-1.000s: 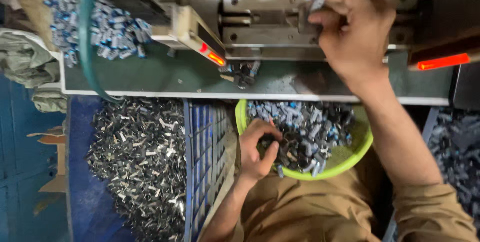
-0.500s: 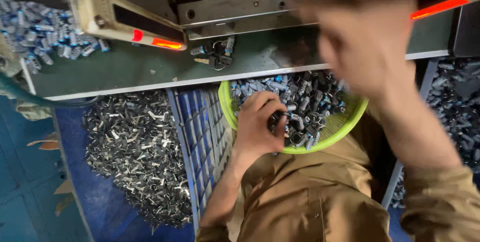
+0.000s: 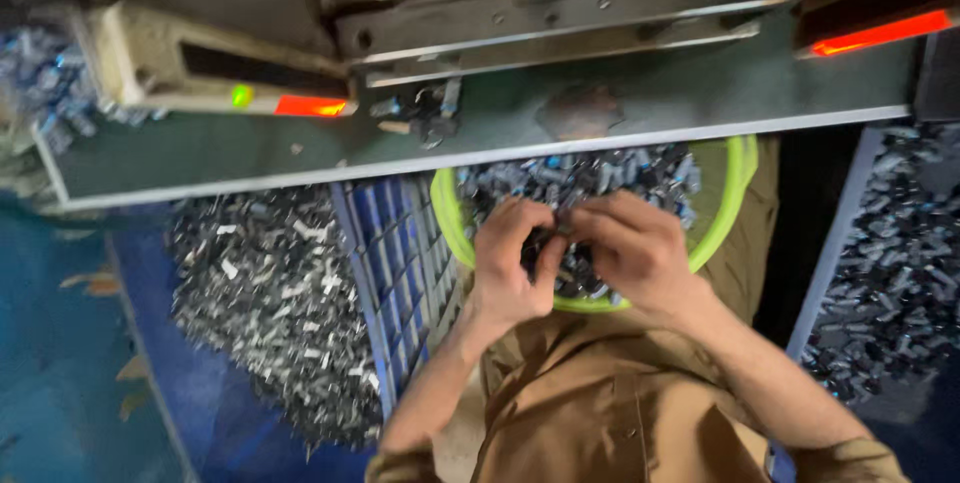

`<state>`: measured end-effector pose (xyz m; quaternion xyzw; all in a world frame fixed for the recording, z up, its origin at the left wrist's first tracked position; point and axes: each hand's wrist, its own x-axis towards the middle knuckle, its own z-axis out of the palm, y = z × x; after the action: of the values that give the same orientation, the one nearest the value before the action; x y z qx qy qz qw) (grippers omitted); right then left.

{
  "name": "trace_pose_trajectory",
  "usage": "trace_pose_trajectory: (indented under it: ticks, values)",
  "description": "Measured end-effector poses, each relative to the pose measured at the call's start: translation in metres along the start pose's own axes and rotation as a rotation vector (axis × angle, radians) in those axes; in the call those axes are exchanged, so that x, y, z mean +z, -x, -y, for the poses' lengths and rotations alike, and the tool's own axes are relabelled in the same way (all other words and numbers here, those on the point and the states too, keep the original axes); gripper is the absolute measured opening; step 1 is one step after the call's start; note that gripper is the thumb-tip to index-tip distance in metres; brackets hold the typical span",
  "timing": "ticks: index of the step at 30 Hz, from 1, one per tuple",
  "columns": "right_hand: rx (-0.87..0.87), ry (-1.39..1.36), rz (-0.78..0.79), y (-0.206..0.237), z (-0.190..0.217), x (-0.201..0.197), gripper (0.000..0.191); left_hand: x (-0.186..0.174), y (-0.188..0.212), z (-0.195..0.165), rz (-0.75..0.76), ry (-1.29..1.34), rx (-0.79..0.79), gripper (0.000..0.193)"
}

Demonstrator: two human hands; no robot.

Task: The person sorts small keychain-like objects from a green basket into a blue bin and cardboard boxes. They repeatedly scoop items from the basket, separate them by hand, and place them into the bin or boxes. The person also refills the basket from the bin and continues sorting.

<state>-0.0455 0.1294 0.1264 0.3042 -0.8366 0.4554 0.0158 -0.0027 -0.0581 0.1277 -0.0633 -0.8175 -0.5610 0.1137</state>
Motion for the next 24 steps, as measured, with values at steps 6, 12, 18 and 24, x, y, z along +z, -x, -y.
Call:
trace_pose_trajectory:
  ticks: [6, 12, 18, 24]
  values:
    - [0.117, -0.215, -0.068, 0.006, 0.002, 0.009, 0.027, -0.003, 0.001, -0.001, -0.045, 0.107, -0.092, 0.016]
    - [0.222, -0.285, -0.229, -0.006, 0.002, -0.009, 0.021, 0.011, 0.014, 0.003, -0.183, 0.139, -0.096, 0.02]
    - [-0.327, 0.094, -0.29, -0.103, 0.019, -0.068, 0.02, 0.014, 0.022, 0.013, -0.27, 0.388, -0.346, 0.011]
    - [-0.534, 0.707, -0.365, -0.181, 0.009, -0.053, 0.017, 0.017, 0.03, 0.019, -0.246, 0.449, -0.397, 0.01]
